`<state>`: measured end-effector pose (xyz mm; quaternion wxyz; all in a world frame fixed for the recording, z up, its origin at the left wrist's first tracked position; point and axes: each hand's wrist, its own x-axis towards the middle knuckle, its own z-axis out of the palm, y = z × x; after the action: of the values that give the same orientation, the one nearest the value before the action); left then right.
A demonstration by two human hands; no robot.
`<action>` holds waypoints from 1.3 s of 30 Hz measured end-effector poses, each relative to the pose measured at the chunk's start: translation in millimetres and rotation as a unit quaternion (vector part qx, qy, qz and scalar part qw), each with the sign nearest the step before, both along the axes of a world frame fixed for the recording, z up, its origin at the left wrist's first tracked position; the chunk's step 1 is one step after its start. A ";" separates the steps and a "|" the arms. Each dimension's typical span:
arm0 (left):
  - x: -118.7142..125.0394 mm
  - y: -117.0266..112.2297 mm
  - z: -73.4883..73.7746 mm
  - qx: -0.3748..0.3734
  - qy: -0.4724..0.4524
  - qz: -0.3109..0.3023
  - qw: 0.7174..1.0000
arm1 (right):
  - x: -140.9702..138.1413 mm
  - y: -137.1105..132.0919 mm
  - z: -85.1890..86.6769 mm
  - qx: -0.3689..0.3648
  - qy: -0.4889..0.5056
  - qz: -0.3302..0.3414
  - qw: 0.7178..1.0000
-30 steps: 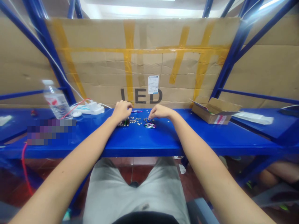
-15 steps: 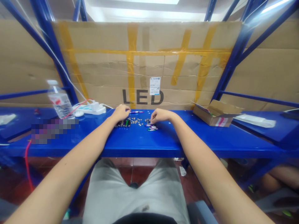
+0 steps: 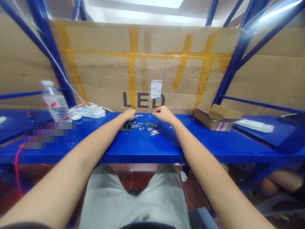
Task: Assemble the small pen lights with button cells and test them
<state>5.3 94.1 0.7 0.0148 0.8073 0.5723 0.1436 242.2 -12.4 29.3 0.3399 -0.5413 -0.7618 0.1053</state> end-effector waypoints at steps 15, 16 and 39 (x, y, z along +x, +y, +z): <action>12.2 -84.6 18.3 0.153 -0.243 -0.213 0.934 | -13.9 6.4 -11.3 -0.056 0.236 0.204 0.948; 15.2 -88.7 16.6 0.152 -0.238 -0.218 0.934 | -14.0 6.3 -12.2 -0.083 0.236 0.215 0.944; 26.2 -103.4 14.6 0.184 -0.005 -0.149 0.971 | -12.1 -7.5 -3.8 -0.229 0.302 0.216 0.900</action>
<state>31.5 -9.3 15.3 -0.1104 0.8716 0.4090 0.2465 230.1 -19.9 25.5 0.3895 -0.3680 -0.6757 0.5062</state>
